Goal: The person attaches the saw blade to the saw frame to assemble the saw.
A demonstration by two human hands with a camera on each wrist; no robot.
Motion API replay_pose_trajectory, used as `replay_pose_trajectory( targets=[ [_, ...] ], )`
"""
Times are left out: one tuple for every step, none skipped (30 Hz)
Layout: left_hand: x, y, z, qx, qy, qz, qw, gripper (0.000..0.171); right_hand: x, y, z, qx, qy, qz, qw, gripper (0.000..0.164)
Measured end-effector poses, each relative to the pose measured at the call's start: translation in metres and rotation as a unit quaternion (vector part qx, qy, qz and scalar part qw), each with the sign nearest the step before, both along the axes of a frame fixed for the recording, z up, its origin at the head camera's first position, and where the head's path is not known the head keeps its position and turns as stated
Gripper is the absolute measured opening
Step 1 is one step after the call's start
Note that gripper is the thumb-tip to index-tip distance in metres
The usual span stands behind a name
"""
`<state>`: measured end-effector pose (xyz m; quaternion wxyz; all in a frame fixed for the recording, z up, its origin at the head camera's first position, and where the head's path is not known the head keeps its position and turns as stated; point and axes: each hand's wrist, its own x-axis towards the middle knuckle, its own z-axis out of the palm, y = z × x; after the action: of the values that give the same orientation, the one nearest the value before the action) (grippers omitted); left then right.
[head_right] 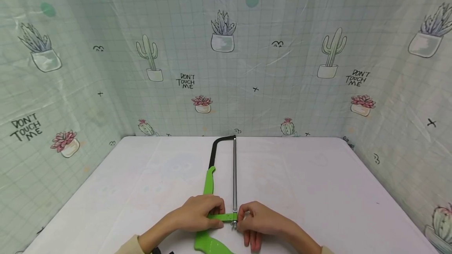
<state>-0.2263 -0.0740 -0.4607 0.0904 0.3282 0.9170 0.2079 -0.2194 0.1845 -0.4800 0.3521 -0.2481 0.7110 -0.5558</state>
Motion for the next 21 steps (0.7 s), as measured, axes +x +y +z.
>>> replay_pose_trajectory(
  targets=[
    [0.000, 0.000, 0.000, 0.000, 0.000, 0.000, 1.0000, 0.016, 0.001, -0.001, 0.000, 0.009, 0.007, -0.009, 1.000, 0.014],
    [-0.001, 0.000, -0.001, 0.000, 0.000, 0.000, 1.0000, 0.015, 0.002, -0.003, 0.001, 0.019, 0.013, -0.020, 1.000, 0.017],
    [-0.001, 0.000, -0.002, 0.000, -0.001, 0.000, 1.0000, 0.015, 0.004, -0.005, 0.001, 0.029, 0.021, -0.032, 0.999, 0.020],
    [-0.001, 0.000, -0.002, 0.000, -0.001, 0.000, 1.0000, 0.015, 0.006, -0.006, 0.002, 0.040, 0.028, -0.044, 0.998, 0.023],
    [-0.002, 0.000, -0.002, 0.000, -0.001, 0.000, 1.0000, 0.015, 0.008, -0.008, 0.002, 0.050, 0.033, -0.056, 0.997, 0.026],
    [-0.002, 0.000, -0.003, -0.001, -0.001, 0.000, 1.0000, 0.015, 0.009, -0.009, 0.003, 0.060, 0.038, -0.067, 0.995, 0.028],
    [-0.002, 0.000, -0.003, -0.001, -0.001, 0.000, 1.0000, 0.015, 0.011, -0.011, 0.003, 0.069, 0.041, -0.078, 0.994, 0.030],
    [-0.002, 0.000, -0.003, -0.001, -0.001, 0.001, 1.0000, 0.015, 0.012, -0.012, 0.004, 0.077, 0.045, -0.087, 0.992, 0.031],
    [-0.002, 0.000, -0.002, -0.001, -0.001, 0.000, 1.0000, 0.015, 0.013, -0.013, 0.004, 0.083, 0.048, -0.094, 0.991, 0.032],
    [-0.002, 0.000, -0.002, 0.000, -0.002, 0.001, 1.0000, 0.015, 0.013, -0.014, 0.004, 0.088, 0.051, -0.101, 0.990, 0.033],
    [-0.002, 0.000, -0.002, 0.000, -0.002, 0.001, 1.0000, 0.015, 0.014, -0.015, 0.004, 0.091, 0.053, -0.106, 0.989, 0.033],
    [-0.002, 0.000, -0.002, -0.001, -0.003, 0.001, 1.0000, 0.015, 0.014, -0.016, 0.003, 0.094, 0.055, -0.110, 0.988, 0.034],
    [-0.002, 0.001, -0.002, -0.001, -0.003, 0.001, 1.0000, 0.015, 0.015, -0.016, 0.003, 0.094, 0.056, -0.112, 0.988, 0.034],
    [-0.002, 0.001, -0.002, -0.001, -0.004, 0.001, 1.0000, 0.015, 0.015, -0.016, 0.002, 0.094, 0.057, -0.115, 0.987, 0.034],
    [-0.002, 0.001, -0.002, -0.001, -0.005, 0.001, 1.0000, 0.016, 0.015, -0.017, 0.002, 0.093, 0.057, -0.115, 0.987, 0.035],
    [-0.002, 0.001, -0.002, -0.002, -0.006, 0.002, 1.0000, 0.016, 0.015, -0.017, 0.002, 0.091, 0.058, -0.116, 0.987, 0.035],
    [-0.002, 0.001, -0.002, -0.002, -0.007, 0.002, 1.0000, 0.016, 0.016, -0.017, 0.002, 0.091, 0.058, -0.116, 0.987, 0.036],
    [-0.002, 0.001, -0.001, -0.002, -0.007, 0.002, 1.0000, 0.016, 0.016, -0.017, 0.001, 0.090, 0.057, -0.117, 0.987, 0.036],
    [-0.001, 0.001, -0.001, -0.002, -0.007, 0.002, 1.0000, 0.016, 0.016, -0.017, 0.002, 0.089, 0.056, -0.117, 0.988, 0.036],
    [-0.001, 0.001, -0.001, -0.001, -0.007, 0.002, 1.0000, 0.016, 0.016, -0.017, 0.002, 0.088, 0.056, -0.118, 0.988, 0.037],
    [-0.001, 0.000, -0.001, -0.001, -0.006, 0.002, 1.0000, 0.016, 0.016, -0.017, 0.002, 0.087, 0.055, -0.118, 0.988, 0.037]
  ],
)
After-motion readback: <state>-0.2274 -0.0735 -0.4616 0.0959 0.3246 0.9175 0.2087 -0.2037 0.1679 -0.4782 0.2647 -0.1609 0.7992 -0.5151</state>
